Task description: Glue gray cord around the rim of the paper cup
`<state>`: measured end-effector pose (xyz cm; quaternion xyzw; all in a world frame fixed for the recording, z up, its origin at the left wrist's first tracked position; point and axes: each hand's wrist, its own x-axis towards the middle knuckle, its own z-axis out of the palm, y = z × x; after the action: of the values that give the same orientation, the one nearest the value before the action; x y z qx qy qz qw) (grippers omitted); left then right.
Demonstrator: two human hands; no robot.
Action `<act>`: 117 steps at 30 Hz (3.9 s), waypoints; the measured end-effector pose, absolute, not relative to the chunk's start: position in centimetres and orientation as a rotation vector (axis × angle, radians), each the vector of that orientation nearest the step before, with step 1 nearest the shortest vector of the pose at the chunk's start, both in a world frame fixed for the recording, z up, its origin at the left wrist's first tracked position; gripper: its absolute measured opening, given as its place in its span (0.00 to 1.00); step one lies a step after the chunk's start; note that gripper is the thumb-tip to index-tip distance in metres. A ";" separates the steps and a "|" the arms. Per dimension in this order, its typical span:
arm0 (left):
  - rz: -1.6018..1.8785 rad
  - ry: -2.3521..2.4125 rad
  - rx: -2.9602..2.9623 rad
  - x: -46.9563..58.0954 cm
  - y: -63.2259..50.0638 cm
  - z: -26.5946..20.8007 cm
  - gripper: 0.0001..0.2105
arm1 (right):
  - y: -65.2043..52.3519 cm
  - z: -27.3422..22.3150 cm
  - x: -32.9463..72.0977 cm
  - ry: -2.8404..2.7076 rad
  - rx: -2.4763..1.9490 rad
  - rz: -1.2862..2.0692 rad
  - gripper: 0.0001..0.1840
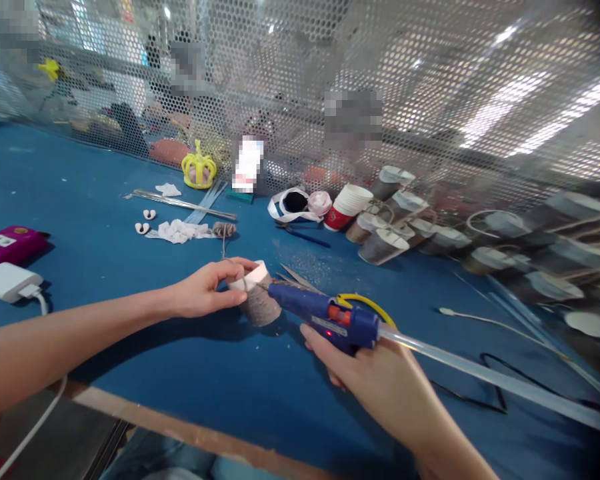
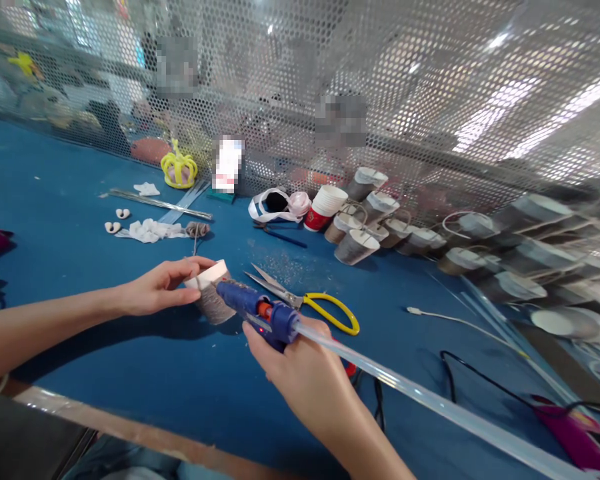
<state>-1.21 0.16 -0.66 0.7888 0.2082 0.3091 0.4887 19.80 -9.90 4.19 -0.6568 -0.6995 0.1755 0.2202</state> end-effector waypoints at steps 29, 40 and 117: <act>0.764 0.437 1.928 -1.2 0.3 -0.8 0.07 | -8.4 5.6 20.1 -1.628 -1.894 0.884 0.15; 0.755 0.462 1.928 -1.3 0.3 -0.7 0.06 | -7.8 5.4 20.5 -1.593 -1.889 0.966 0.16; 0.792 0.520 1.925 -0.8 0.0 -0.7 0.07 | -2.8 3.5 24.5 -1.245 -1.827 0.727 0.08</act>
<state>-0.83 0.05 -0.66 0.7883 0.2131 0.3243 0.4775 24.49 -2.77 3.51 -0.7208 -0.4912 0.2870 0.3960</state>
